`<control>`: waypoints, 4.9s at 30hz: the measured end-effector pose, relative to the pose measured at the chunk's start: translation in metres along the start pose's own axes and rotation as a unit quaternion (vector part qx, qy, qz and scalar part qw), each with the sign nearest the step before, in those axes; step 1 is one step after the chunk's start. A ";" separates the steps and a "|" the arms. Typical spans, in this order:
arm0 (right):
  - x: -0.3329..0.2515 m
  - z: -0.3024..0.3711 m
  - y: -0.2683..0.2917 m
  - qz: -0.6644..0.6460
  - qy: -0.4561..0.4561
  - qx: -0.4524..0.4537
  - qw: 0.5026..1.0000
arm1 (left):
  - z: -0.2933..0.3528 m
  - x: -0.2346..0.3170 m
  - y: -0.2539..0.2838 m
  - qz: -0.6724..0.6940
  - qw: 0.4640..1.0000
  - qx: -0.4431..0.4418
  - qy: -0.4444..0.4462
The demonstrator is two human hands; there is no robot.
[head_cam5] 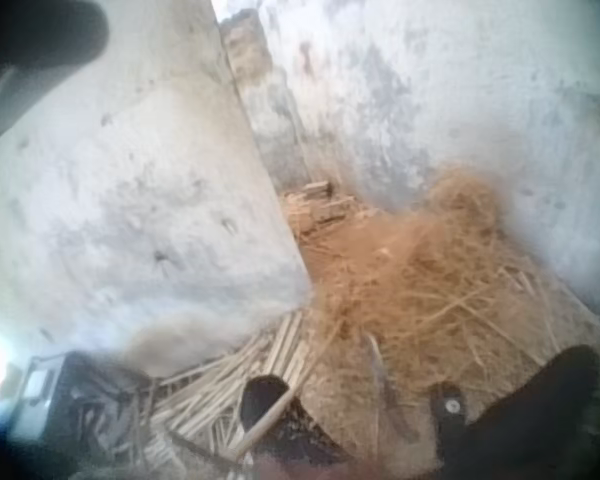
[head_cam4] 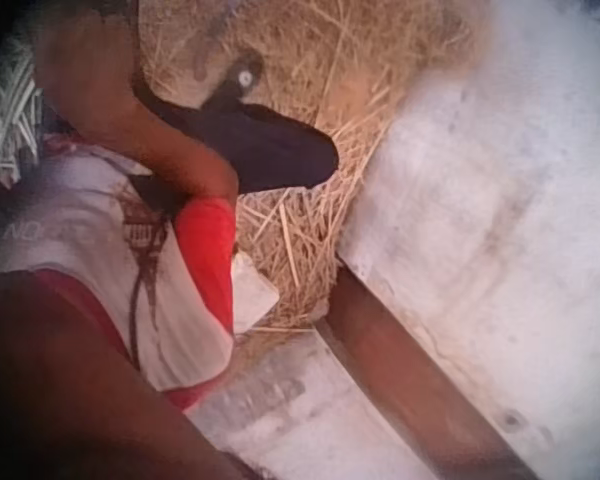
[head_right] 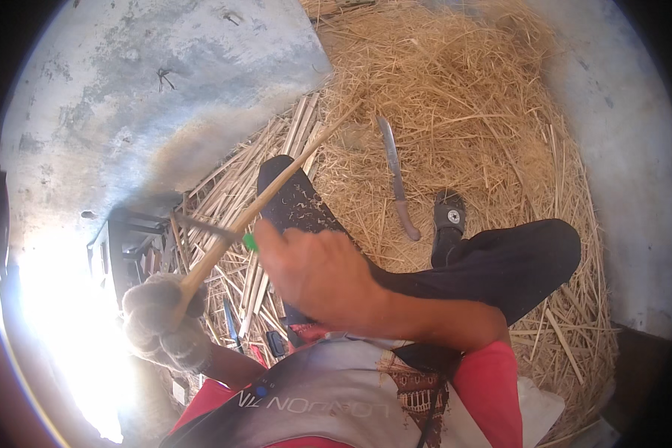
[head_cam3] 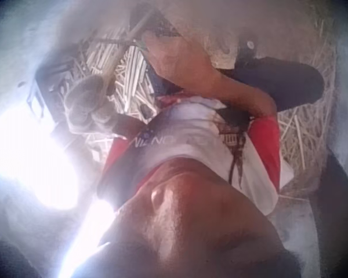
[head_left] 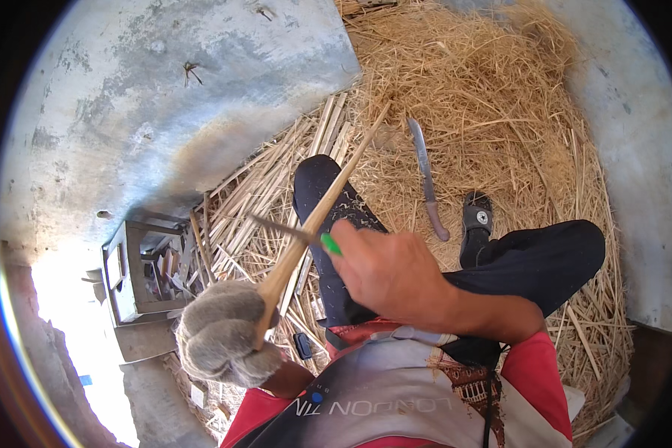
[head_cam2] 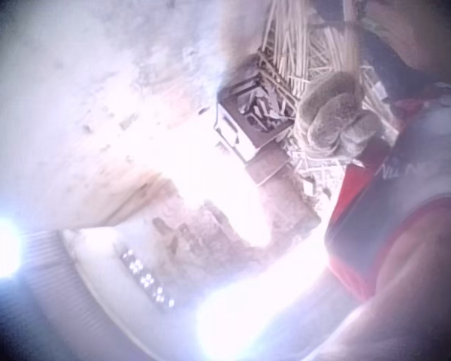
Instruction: The person sits cross-legged on a straw-covered floor and uses a green-handled knife to shave a long bamboo stick. They hold the stick with a gloved left hand and repeatedly scrape the surface with the knife in their right hand, producing wood shavings.
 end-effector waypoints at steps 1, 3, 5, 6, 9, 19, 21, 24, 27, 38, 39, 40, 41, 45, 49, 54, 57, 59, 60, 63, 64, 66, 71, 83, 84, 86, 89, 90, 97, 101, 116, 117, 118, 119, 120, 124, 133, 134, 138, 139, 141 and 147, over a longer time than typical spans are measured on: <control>0.007 -0.002 0.001 0.016 -0.009 0.011 1.000 | 0.001 -0.002 0.000 -0.009 1.000 0.011 0.004; 0.030 -0.011 0.000 0.048 -0.026 0.033 0.998 | 0.002 -0.004 0.001 -0.022 0.998 0.055 0.028; 0.041 -0.014 -0.004 0.045 -0.065 0.020 0.997 | 0.006 -0.002 -0.002 -0.019 0.987 0.136 0.086; 0.039 -0.015 -0.005 0.043 -0.057 0.023 0.997 | 0.007 -0.002 0.000 -0.014 0.976 0.183 0.119; 0.012 -0.008 -0.002 0.010 -0.002 0.011 1.000 | 0.007 -0.007 0.003 -0.002 0.991 0.093 0.091; 0.039 -0.017 -0.004 -0.009 -0.069 0.000 0.998 | 0.022 -0.005 0.005 -0.038 0.988 0.108 0.103; 0.009 -0.008 -0.005 -0.103 0.018 0.002 0.995 | 0.017 -0.008 -0.002 -0.044 0.988 0.135 0.064; 0.046 -0.014 -0.014 -0.044 -0.072 0.037 0.996 | 0.011 -0.009 0.002 -0.049 0.982 0.141 0.114; 0.096 -0.021 -0.021 0.038 -0.127 0.031 0.991 | 0.011 -0.010 0.000 -0.026 0.983 0.149 0.103; 0.068 -0.025 -0.017 -0.034 -0.062 0.074 0.995 | -0.005 -0.011 -0.014 0.076 0.990 0.106 0.055; 0.057 -0.022 -0.014 -0.033 -0.041 0.058 0.997 | -0.008 -0.007 -0.016 0.073 0.990 0.091 0.076; 0.045 -0.017 -0.009 -0.034 -0.022 0.043 0.998 | -0.005 -0.013 -0.008 0.082 0.992 0.068 0.063; 0.037 -0.015 -0.009 -0.035 -0.002 0.029 0.999 | -0.001 -0.012 -0.009 0.084 0.993 0.070 0.044; 0.046 -0.015 -0.008 -0.030 -0.013 0.072 0.997 | 0.013 -0.015 -0.007 0.060 0.994 0.089 0.035; 0.057 -0.022 -0.006 0.008 -0.042 0.064 0.997 | 0.006 -0.003 -0.014 -0.046 0.983 0.157 0.081; 0.047 -0.011 -0.011 -0.049 -0.043 0.059 0.996 | 0.000 -0.007 -0.011 -0.040 0.961 0.216 0.165; 0.112 -0.026 -0.008 0.076 -0.074 0.099 0.989 | 0.007 -0.013 -0.002 -0.023 0.950 0.240 0.196; 0.094 -0.024 -0.013 0.007 -0.102 0.056 0.993 | 0.011 -0.011 0.001 0.009 0.961 0.217 0.170; 0.071 -0.024 -0.013 -0.022 -0.072 0.038 0.996 | 0.015 -0.010 0.000 0.027 0.964 0.209 0.160; 0.041 -0.018 -0.007 -0.059 -0.004 0.048 0.997 | -0.003 -0.010 -0.017 0.116 0.976 0.166 0.079; 0.047 -0.018 -0.009 -0.048 -0.019 0.060 0.997 | 0.002 -0.013 -0.015 0.133 0.974 0.169 0.073; 0.088 -0.024 -0.017 0.020 -0.158 0.037 0.987 | -0.008 -0.012 -0.021 0.186 0.961 0.194 0.071; 0.130 -0.033 -0.012 0.000 -0.133 0.038 0.990 | -0.010 -0.011 -0.015 0.141 0.966 0.196 0.090; 0.197 -0.030 -0.010 -0.039 -0.352 -0.034 0.935 | 0.010 -0.015 -0.010 0.001 0.919 0.353 0.177; 0.186 -0.035 -0.001 -0.056 -0.314 0.005 0.948 | 0.013 -0.015 -0.010 -0.013 0.904 0.382 0.189; 0.165 -0.036 0.010 -0.091 -0.237 0.070 0.965 | 0.015 -0.012 -0.013 -0.032 0.901 0.396 0.177; 0.117 -0.033 0.032 -0.110 -0.161 0.071 0.978 | 0.003 0.001 -0.014 -0.068 0.989 0.131 -0.032; 0.103 -0.031 0.031 -0.110 -0.171 0.048 0.978 | 0.008 0.006 -0.011 -0.041 0.996 0.064 -0.047; 0.114 0.033 0.056 -0.126 -0.296 0.046 0.946 | 0.003 0.030 -0.056 0.117 0.968 -0.158 -0.157; 0.140 0.082 0.053 -0.122 -0.355 0.055 0.925 | 0.016 0.031 -0.067 0.149 0.954 -0.161 -0.202; 0.070 0.081 0.009 -0.118 -0.178 -0.035 0.976 | 0.027 0.024 -0.066 0.162 0.967 -0.096 -0.170; 0.060 0.078 0.009 -0.115 -0.142 -0.032 0.983 | 0.024 0.024 -0.065 0.150 0.972 -0.073 -0.165; 0.050 0.074 0.009 -0.118 -0.117 -0.044 0.985 | 0.026 0.023 -0.063 0.146 0.971 -0.082 -0.168; 0.039 0.069 0.009 -0.120 -0.091 -0.056 0.987 | 0.030 0.022 -0.060 0.143 0.971 -0.091 -0.170; 0.031 0.067 0.008 -0.123 -0.066 -0.067 0.988 | 0.032 0.022 -0.058 0.140 0.970 -0.100 -0.173; 0.037 0.069 -0.004 -0.081 -0.101 -0.071 0.989 | 0.029 0.024 -0.056 0.123 0.975 -0.145 -0.112; 0.015 0.076 -0.009 -0.009 -0.011 -0.051 0.999 | 0.032 0.018 -0.058 0.126 0.971 -0.134 -0.156; 0.024 0.076 -0.010 0.026 0.020 -0.048 0.998 | 0.047 0.024 -0.053 0.104 0.969 -0.187 -0.123; 0.053 0.062 -0.013 0.034 -0.093 -0.007 0.995 | 0.056 0.021 -0.054 0.080 0.966 -0.234 -0.073; 0.045 0.062 -0.013 0.034 -0.058 -0.014 0.998 | 0.053 0.020 -0.053 0.085 0.969 -0.217 -0.082; 0.024 0.071 -0.015 0.032 0.009 -0.030 0.999 | 0.046 0.021 -0.053 0.104 0.972 -0.183 -0.107; 0.034 0.054 -0.024 0.038 -0.013 -0.026 0.999 | 0.037 0.012 -0.045 0.116 0.976 -0.125 -0.136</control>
Point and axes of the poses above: each hand's wrist, its own z-axis away from the middle knuckle, its own y-axis out of the back of the hand, x = y × z, the point moved 6 cm from there along -z, towards the middle knuckle, and after that the axes turned 11 degrees about -z, right-handed, at the moved point
